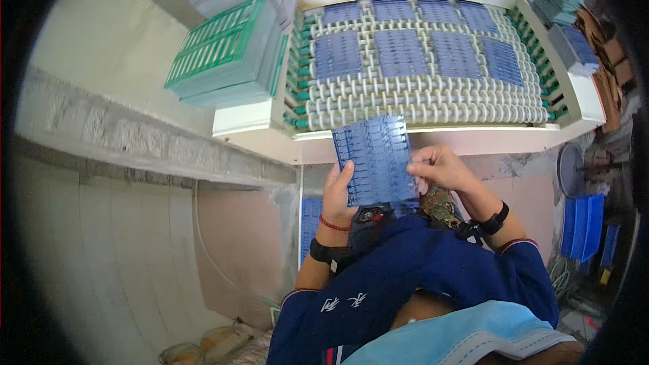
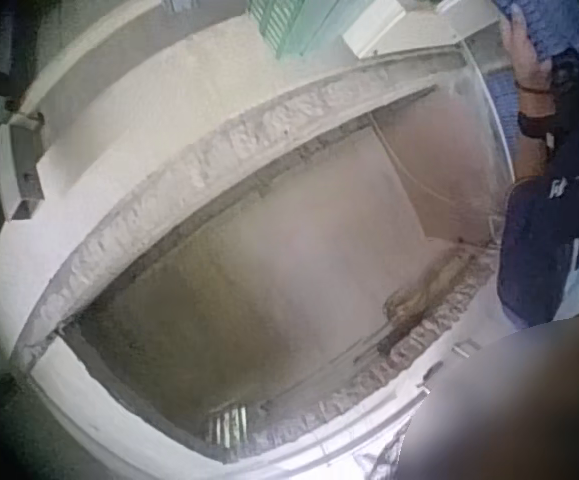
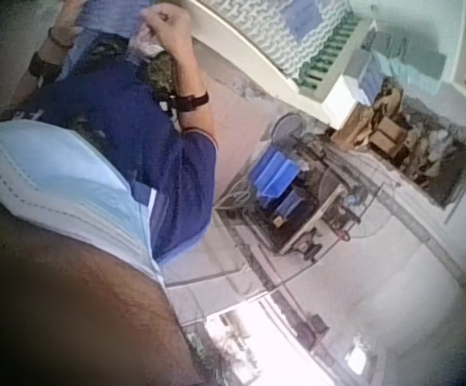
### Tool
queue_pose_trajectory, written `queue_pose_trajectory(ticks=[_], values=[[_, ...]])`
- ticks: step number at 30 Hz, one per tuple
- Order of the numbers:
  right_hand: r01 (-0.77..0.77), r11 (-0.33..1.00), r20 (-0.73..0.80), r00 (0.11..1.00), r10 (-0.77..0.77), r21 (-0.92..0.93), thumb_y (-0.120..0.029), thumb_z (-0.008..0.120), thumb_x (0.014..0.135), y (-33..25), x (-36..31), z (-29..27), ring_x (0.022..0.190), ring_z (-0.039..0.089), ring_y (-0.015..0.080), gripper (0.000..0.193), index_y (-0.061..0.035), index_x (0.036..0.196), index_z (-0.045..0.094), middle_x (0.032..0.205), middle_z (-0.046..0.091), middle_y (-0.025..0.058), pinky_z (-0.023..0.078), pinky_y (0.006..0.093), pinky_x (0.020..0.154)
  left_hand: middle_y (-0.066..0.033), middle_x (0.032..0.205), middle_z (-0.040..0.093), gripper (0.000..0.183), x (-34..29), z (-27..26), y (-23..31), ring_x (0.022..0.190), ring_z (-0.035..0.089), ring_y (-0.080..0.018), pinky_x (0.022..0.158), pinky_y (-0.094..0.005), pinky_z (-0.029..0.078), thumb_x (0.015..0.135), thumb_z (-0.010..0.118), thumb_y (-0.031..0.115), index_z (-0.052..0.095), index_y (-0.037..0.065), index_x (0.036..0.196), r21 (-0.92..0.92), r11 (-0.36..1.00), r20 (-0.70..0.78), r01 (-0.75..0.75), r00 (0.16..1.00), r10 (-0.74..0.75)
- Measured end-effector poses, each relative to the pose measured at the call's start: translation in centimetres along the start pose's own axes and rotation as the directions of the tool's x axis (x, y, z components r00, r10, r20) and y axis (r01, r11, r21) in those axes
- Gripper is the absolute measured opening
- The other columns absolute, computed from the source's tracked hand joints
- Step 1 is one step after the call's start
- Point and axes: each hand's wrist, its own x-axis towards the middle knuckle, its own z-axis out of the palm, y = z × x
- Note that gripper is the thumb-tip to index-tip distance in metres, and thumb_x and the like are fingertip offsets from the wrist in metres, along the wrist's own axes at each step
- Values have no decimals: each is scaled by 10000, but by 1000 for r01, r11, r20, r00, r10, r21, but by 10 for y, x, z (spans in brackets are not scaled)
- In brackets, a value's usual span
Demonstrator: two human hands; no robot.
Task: Manually loading small electronic circuit boards or components from shipping crates into a processing machine's loading rack.
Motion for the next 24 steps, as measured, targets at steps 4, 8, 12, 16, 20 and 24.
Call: queue_pose_trajectory(ticks=[4, 8, 12, 16, 20, 24], values=[[64, 988, -205, 978, -34, 142, -202, 614, 846, -13, 19, -19, 472, 565, 99, 210, -8, 767, 597, 598, 583, 45, 445, 211, 411, -138, 1114, 559, 346, -17, -27, 15, 969, 571, -231, 863, -355, 456, 934, 395, 209, 462, -29, 1176, -96, 994, -58, -56, 997, 50], [111, 994, -333, 937, -107, -8, -188, 588, 859, -33, 57, -18, 467, 564, 120, 247, -1, 701, 556, 554, 553, 44, 449, 221, 407, -161, 1124, 558, 398, -46, -41, 34, 983, 571, -255, 894, -386, 436, 923, 343, 252, 478, -42, 1156, -183, 982, -80, -40, 996, 26], [76, 996, -268, 960, -84, -42, -181, 591, 855, -45, 96, 16, 500, 581, 135, 251, 46, 750, 578, 613, 576, 80, 491, 250, 427, -161, 1115, 559, 364, -63, -60, 33, 994, 569, -244, 874, -358, 451, 878, 420, 163, 473, -51, 1167, -76, 995, -95, -67, 994, 60], [26, 999, -257, 966, -32, -24, -173, 604, 845, -33, 115, 21, 542, 609, 156, 257, 81, 814, 599, 691, 609, 119, 535, 283, 465, -151, 1109, 560, 352, -69, -39, 34, 973, 577, -235, 852, -336, 465, 867, 449, 133, 469, -51, 1167, 243, 939, -36, -243, 965, 259], [-67, 996, -275, 960, 48, -62, -181, 601, 849, -39, 77, 24, 535, 596, 136, 243, 59, 875, 615, 680, 606, 88, 508, 262, 430, -136, 1104, 563, 320, -48, -35, 34, 972, 574, -211, 840, -327, 470, 883, 474, 119, 473, -44, 1158, 59, 992, -134, -111, 984, 118], [-32, 993, -58, 998, 25, -112, -207, 623, 837, -19, 34, 41, 498, 570, 102, 235, 28, 826, 624, 638, 599, 58, 468, 220, 420, -124, 1118, 554, 329, -24, -23, 29, 1002, 556, -203, 851, -331, 463, 891, 485, 98, 449, -37, 1188, -12, 997, -35, -81, 996, 80]])
